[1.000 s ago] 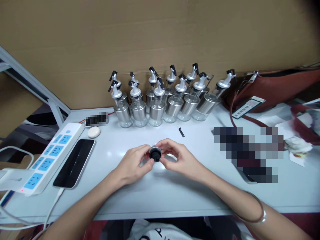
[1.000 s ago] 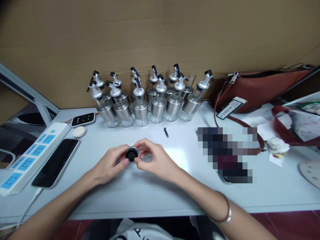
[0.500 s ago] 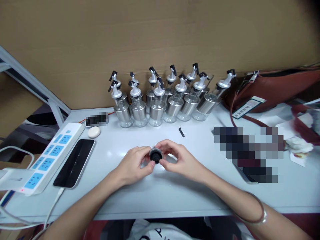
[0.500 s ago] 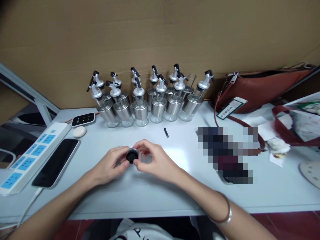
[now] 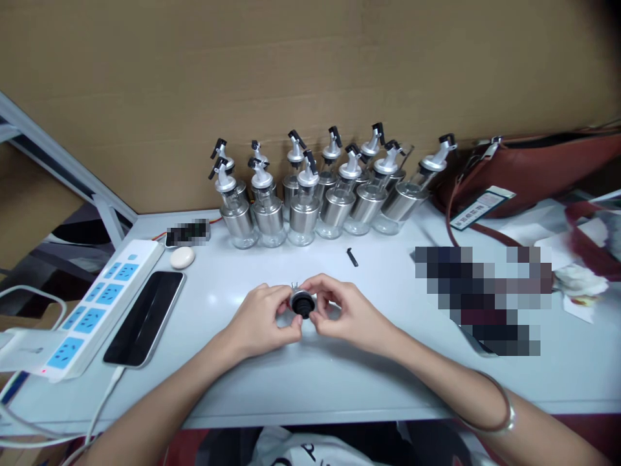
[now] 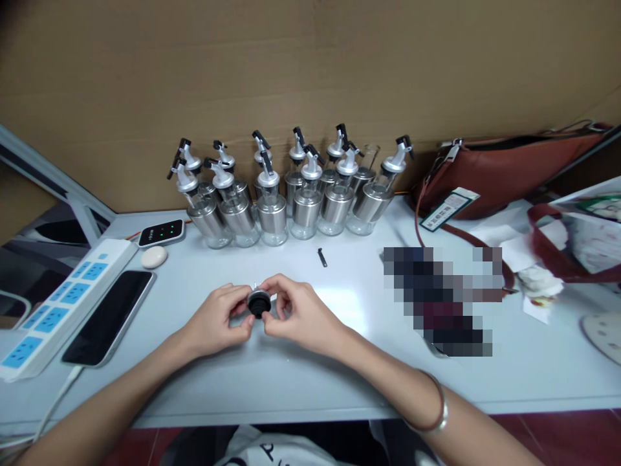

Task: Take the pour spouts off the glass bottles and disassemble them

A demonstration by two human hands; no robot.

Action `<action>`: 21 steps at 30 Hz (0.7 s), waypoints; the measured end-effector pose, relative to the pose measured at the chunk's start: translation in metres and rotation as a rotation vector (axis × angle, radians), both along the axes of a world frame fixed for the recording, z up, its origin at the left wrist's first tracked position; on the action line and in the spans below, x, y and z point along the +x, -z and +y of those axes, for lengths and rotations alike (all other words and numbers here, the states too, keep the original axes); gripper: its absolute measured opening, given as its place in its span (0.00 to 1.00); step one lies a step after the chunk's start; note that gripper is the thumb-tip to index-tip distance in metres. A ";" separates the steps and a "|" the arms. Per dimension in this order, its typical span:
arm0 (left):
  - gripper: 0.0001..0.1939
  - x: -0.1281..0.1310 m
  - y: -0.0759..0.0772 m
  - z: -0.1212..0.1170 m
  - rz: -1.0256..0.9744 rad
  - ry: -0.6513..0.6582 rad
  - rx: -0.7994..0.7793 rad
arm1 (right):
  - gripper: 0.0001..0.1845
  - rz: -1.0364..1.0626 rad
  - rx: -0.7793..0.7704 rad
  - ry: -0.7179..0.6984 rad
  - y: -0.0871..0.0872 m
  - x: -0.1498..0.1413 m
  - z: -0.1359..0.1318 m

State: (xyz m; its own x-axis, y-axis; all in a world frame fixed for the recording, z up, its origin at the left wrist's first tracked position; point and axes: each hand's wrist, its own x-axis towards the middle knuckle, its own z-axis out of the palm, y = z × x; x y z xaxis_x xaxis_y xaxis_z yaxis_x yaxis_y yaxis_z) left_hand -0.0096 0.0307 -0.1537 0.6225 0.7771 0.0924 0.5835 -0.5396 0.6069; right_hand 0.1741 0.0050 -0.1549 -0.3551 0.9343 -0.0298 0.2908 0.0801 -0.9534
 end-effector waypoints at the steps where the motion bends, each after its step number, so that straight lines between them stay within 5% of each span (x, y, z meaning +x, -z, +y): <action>1: 0.05 0.000 0.000 0.000 0.002 0.004 0.006 | 0.17 -0.014 0.003 0.003 -0.001 0.000 0.000; 21: 0.05 0.001 -0.001 -0.004 -0.081 0.071 0.152 | 0.11 0.039 0.045 0.012 -0.002 -0.002 -0.004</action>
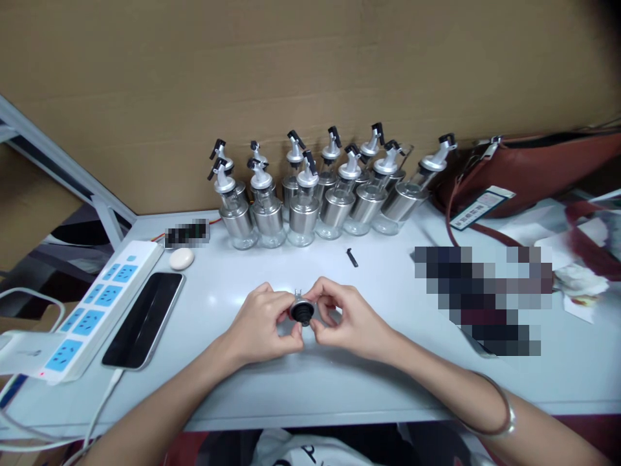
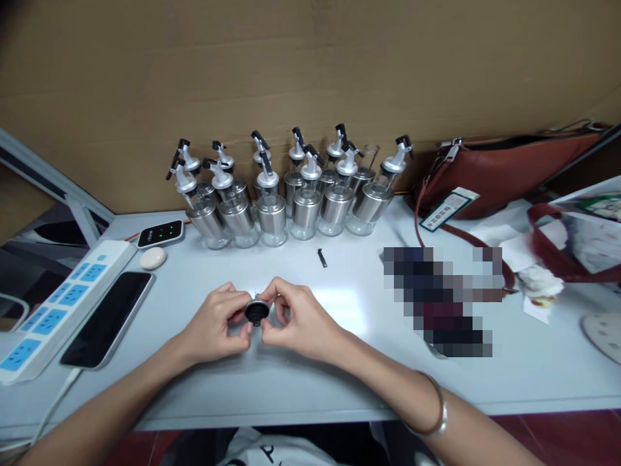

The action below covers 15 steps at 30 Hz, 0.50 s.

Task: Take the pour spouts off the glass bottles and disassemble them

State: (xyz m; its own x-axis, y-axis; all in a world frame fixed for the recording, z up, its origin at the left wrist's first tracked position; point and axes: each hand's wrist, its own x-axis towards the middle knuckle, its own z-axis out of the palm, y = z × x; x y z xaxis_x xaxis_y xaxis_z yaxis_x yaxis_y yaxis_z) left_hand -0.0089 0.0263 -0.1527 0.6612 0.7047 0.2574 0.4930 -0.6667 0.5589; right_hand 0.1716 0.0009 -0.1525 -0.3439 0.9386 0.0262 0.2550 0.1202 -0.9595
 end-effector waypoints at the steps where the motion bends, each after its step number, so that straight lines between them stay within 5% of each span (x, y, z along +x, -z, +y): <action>1: 0.05 0.000 0.000 0.000 -0.005 0.004 0.004 | 0.11 0.009 -0.004 -0.003 0.000 0.000 0.000; 15: 0.04 0.000 -0.002 -0.001 0.003 0.051 0.080 | 0.11 0.027 -0.019 -0.027 0.000 0.003 -0.003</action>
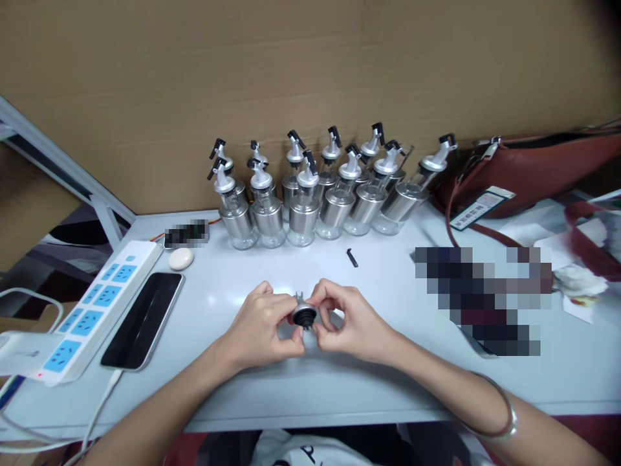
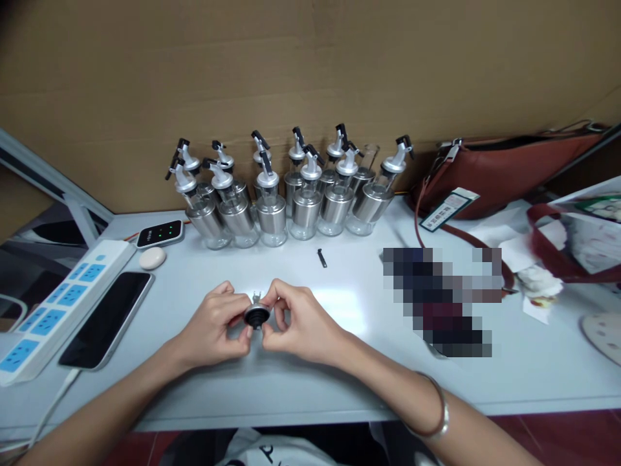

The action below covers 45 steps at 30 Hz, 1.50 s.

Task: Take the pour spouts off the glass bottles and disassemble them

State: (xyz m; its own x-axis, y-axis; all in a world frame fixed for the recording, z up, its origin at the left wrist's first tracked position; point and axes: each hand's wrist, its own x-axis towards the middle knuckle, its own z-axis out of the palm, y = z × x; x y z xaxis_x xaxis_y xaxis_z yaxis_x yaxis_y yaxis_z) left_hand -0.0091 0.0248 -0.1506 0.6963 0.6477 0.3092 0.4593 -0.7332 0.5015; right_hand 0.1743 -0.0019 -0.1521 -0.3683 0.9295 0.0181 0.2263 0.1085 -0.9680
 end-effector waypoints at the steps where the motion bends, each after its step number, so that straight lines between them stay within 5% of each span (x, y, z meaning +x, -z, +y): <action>1: 0.04 0.000 0.001 0.000 -0.013 0.001 0.031 | 0.12 0.008 0.008 0.000 0.001 0.000 0.000; 6: 0.04 -0.001 0.005 -0.001 -0.200 -0.051 0.254 | 0.14 0.131 0.098 0.016 0.002 0.003 0.005; 10: 0.13 -0.002 0.005 0.001 -0.350 0.016 0.186 | 0.14 0.163 0.153 0.005 0.001 0.006 0.008; 18: 0.16 -0.002 0.005 0.000 -0.289 0.002 0.098 | 0.06 0.057 0.254 0.041 0.003 0.011 0.015; 23: 0.15 0.001 0.007 -0.003 -0.254 -0.061 0.061 | 0.07 -0.258 0.479 -0.023 -0.001 0.022 0.023; 26: 0.14 0.002 0.008 -0.001 -0.251 -0.077 0.056 | 0.06 -0.540 0.555 0.253 -0.001 0.041 0.036; 30: 0.15 0.001 0.007 -0.001 -0.261 -0.080 0.074 | 0.08 -0.914 0.427 0.493 0.004 0.064 0.050; 35: 0.14 0.002 0.007 -0.002 -0.257 -0.038 0.140 | 0.08 -1.156 0.259 0.415 0.010 0.066 0.052; 40: 0.14 0.001 0.006 -0.003 -0.314 -0.027 0.233 | 0.04 -0.977 0.185 0.392 0.011 0.060 0.051; 45: 0.15 0.000 0.005 -0.002 -0.291 -0.043 0.307 | 0.05 -0.361 0.072 0.375 0.002 0.046 0.044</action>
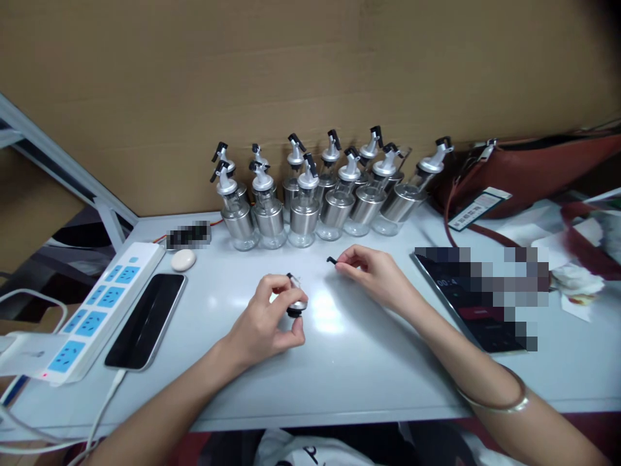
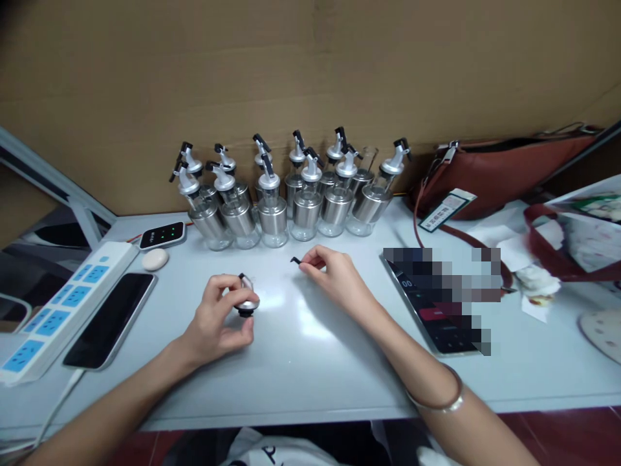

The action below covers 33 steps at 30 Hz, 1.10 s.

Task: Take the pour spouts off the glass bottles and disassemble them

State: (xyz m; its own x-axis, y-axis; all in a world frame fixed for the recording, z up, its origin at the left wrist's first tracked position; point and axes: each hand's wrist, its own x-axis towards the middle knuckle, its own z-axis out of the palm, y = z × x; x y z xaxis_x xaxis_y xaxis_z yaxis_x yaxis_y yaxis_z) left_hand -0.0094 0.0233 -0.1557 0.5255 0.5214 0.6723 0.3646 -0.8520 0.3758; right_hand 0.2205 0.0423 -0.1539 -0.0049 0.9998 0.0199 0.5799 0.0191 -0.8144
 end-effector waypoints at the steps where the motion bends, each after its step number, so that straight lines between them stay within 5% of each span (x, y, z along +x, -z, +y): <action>1: 0.15 0.000 0.000 0.001 0.010 -0.007 0.011 | 0.07 0.132 0.000 -0.019 -0.003 -0.004 -0.003; 5: 0.16 -0.001 0.003 0.002 0.047 0.002 0.009 | 0.14 0.484 -0.023 -0.076 -0.012 -0.018 -0.015; 11: 0.16 -0.001 0.006 0.001 0.096 0.074 -0.065 | 0.15 0.662 -0.040 -0.073 -0.012 -0.029 -0.023; 33: 0.16 0.000 0.006 0.000 0.057 0.167 -0.148 | 0.14 0.754 -0.112 -0.110 -0.010 -0.034 -0.023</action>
State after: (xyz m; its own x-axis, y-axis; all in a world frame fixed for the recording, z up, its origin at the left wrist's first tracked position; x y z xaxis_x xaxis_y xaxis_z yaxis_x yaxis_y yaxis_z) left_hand -0.0096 0.0234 -0.1617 0.6474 0.5148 0.5620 0.2476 -0.8395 0.4837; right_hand 0.1862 0.0188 -0.1439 -0.1300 0.9906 -0.0436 -0.1338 -0.0611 -0.9891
